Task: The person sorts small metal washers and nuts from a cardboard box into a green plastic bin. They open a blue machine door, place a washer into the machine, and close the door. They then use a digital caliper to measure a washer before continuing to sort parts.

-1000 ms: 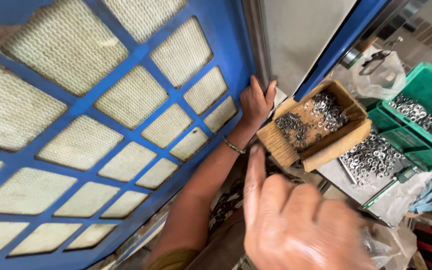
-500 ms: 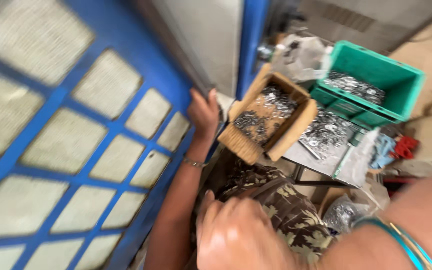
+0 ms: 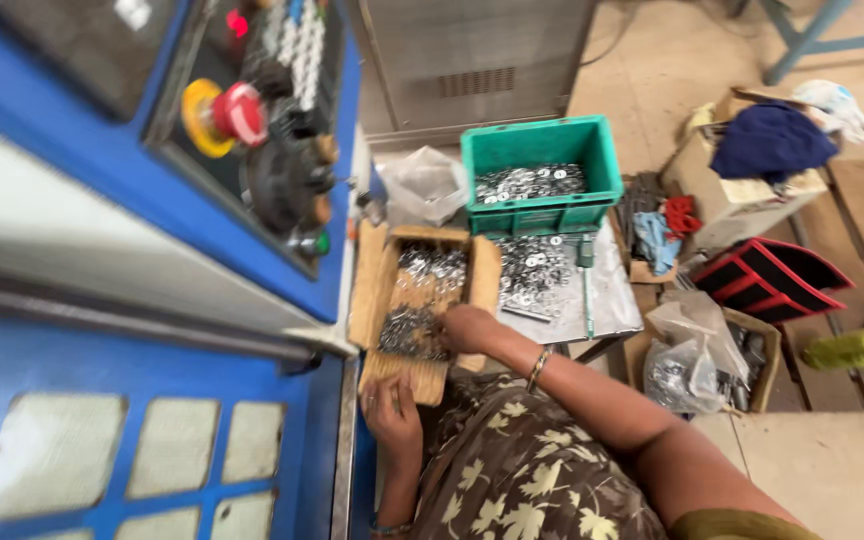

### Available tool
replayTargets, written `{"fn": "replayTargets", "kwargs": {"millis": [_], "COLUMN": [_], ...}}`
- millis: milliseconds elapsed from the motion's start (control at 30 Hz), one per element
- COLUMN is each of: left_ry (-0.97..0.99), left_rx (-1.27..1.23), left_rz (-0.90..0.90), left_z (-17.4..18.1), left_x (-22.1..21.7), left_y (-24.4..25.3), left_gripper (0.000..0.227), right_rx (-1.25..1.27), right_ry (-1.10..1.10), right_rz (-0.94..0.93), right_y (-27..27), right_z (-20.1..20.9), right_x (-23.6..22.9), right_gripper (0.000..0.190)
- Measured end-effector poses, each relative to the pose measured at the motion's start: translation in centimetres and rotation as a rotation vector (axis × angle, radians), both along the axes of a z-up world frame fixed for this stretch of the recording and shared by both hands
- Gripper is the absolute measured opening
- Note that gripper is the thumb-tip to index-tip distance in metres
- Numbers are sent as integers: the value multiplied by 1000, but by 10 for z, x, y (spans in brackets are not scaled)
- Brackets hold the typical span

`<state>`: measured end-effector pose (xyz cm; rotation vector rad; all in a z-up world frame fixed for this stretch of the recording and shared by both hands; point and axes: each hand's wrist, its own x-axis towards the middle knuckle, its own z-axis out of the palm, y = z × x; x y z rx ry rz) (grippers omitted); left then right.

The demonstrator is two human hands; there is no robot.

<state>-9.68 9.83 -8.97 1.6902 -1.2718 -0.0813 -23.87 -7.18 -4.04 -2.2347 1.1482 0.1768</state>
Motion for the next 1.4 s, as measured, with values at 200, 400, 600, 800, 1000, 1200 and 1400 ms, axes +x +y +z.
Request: {"fn": "replayTargets", "kwargs": {"millis": [200, 400, 600, 800, 1000, 1200, 1400], "left_ry": [497, 1244, 1471, 1679, 1636, 1279, 1258], "left_rx": [196, 272, 307, 191, 200, 203, 134], "left_rz": [-149, -358, -350, -390, -391, -467, -568], "left_z": [-29, -36, -68, -96, -66, -20, 1], "left_x": [-17, -36, -46, -46, -58, -64, -67], "left_y": [-38, -71, -74, -69, -67, -63, -65], "left_gripper": [30, 29, 25, 27, 27, 41, 42], "right_rx": [166, -214, -297, -520, -501, -461, -271], "right_ry": [-727, -851, -741, -694, -654, -570, -771], "right_rz": [-197, -239, -291, 36, -46, -169, -94], "right_y": [28, 45, 48, 52, 52, 43, 47], "right_z": [-28, 4, 14, 29, 34, 31, 47], "right_x": [-42, -36, -43, -52, -57, -67, -80], "right_gripper": [21, 21, 14, 37, 27, 18, 39]}}
